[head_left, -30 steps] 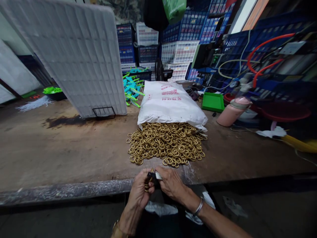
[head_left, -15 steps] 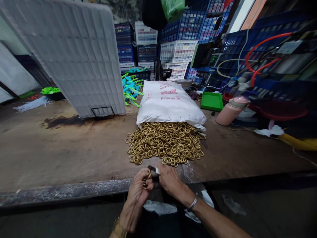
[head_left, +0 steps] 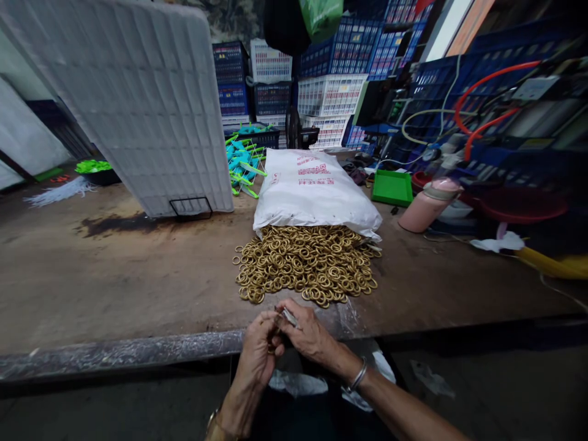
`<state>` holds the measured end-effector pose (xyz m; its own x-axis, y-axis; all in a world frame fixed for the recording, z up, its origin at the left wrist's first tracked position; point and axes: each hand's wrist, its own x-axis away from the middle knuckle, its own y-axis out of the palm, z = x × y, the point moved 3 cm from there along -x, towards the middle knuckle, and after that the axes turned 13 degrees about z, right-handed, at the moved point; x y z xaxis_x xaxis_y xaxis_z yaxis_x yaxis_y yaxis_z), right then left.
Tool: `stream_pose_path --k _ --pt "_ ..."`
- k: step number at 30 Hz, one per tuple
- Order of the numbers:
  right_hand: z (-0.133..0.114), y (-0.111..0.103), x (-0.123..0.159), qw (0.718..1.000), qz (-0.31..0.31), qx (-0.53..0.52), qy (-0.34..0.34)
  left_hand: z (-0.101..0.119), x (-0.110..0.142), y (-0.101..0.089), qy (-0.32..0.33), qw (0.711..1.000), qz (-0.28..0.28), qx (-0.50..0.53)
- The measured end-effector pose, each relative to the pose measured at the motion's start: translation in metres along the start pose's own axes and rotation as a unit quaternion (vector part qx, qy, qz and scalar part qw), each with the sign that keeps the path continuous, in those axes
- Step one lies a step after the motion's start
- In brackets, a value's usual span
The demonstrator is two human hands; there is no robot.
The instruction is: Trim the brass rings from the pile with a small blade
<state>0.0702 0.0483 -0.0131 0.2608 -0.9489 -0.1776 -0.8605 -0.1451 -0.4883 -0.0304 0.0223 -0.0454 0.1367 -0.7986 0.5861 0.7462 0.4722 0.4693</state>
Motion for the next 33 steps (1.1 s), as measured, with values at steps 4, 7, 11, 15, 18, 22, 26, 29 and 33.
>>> stream_pose_path --k 4,7,11,15,18,22,26,29,33 --pt "0.005 0.002 0.000 0.999 0.026 -0.009 0.030 -0.003 0.000 -0.002 -0.007 1.000 -0.002 -0.002" --pt "0.011 0.005 0.002 0.996 0.038 -0.046 0.060 -0.004 0.000 -0.002 -0.026 1.000 -0.004 -0.005" --pt "0.015 0.007 0.006 0.993 0.049 -0.083 0.060 -0.004 0.001 -0.002 -0.041 0.999 -0.010 -0.013" --pt "0.017 0.009 0.009 0.988 0.041 -0.124 0.084 -0.005 0.002 -0.005 -0.053 0.998 -0.014 -0.012" --pt "0.015 0.009 0.011 0.983 0.035 -0.146 0.104 -0.007 0.003 -0.006 -0.066 0.998 -0.022 -0.010" --pt "0.012 0.005 0.014 0.984 0.043 -0.145 0.098 -0.008 0.007 -0.006 -0.071 0.997 -0.029 -0.012" --pt "0.014 0.006 0.019 0.989 0.040 -0.116 0.076 -0.013 0.016 -0.011 -0.091 0.995 -0.033 -0.011" --pt "0.022 0.006 0.023 0.996 0.054 -0.062 0.042 -0.023 0.025 -0.022 -0.120 0.992 -0.024 -0.026" --pt "0.036 -0.007 0.022 0.994 0.112 0.005 0.016 -0.042 0.034 -0.038 -0.159 0.984 -0.024 -0.072"
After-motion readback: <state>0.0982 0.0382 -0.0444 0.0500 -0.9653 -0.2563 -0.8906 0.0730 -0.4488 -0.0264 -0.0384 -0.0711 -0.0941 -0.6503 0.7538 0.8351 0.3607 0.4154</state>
